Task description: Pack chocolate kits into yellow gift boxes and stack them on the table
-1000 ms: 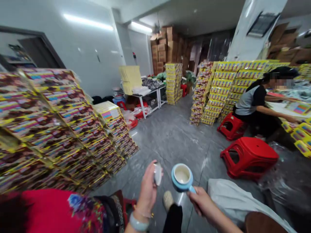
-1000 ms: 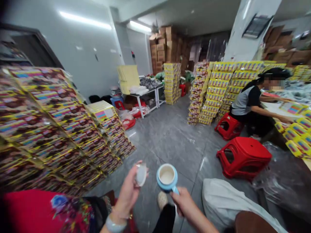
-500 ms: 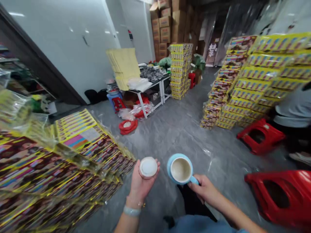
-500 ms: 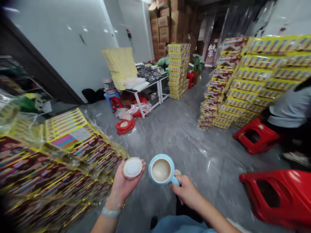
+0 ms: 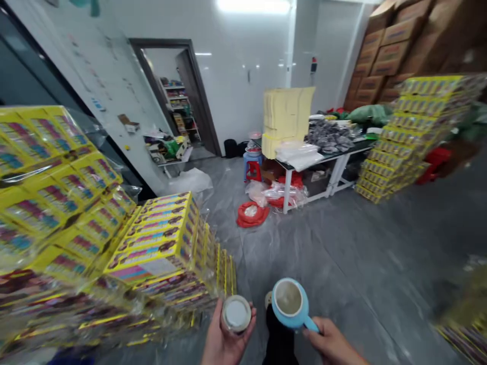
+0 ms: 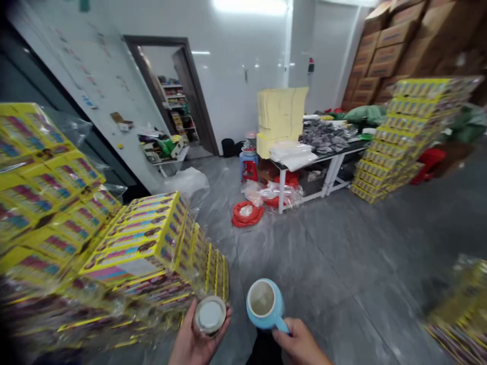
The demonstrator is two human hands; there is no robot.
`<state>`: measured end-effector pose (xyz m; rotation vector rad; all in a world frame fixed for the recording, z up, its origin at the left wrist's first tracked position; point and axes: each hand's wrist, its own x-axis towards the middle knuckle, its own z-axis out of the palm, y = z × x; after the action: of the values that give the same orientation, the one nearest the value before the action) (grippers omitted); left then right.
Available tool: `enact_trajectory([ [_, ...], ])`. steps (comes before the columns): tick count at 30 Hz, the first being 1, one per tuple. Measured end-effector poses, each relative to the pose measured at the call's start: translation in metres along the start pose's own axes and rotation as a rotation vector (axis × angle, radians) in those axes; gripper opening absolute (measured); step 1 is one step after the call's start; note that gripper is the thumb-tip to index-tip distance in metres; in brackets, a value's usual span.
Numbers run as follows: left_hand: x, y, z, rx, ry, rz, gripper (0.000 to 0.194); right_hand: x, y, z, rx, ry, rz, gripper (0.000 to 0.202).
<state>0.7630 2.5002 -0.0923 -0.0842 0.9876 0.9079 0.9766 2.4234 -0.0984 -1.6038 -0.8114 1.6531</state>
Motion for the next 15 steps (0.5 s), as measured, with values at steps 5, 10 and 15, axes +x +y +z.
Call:
enact_trajectory([
  [5, 0.108, 0.069, 0.103, -0.131, 0.089, 0.031, 0.023, 0.131, -0.087, -0.028, 0.058, -0.048, 0.059, 0.047],
  [10, 0.211, 0.157, 0.223, -0.205, 0.136, 0.087, 0.025, 0.239, -0.18, -0.056, 0.034, 0.001, 0.107, 0.047],
  [15, 0.336, 0.254, 0.293, -0.19, 0.125, 0.097, 0.028, 0.379, -0.242, -0.064, 0.073, 0.061, 0.127, 0.05],
])
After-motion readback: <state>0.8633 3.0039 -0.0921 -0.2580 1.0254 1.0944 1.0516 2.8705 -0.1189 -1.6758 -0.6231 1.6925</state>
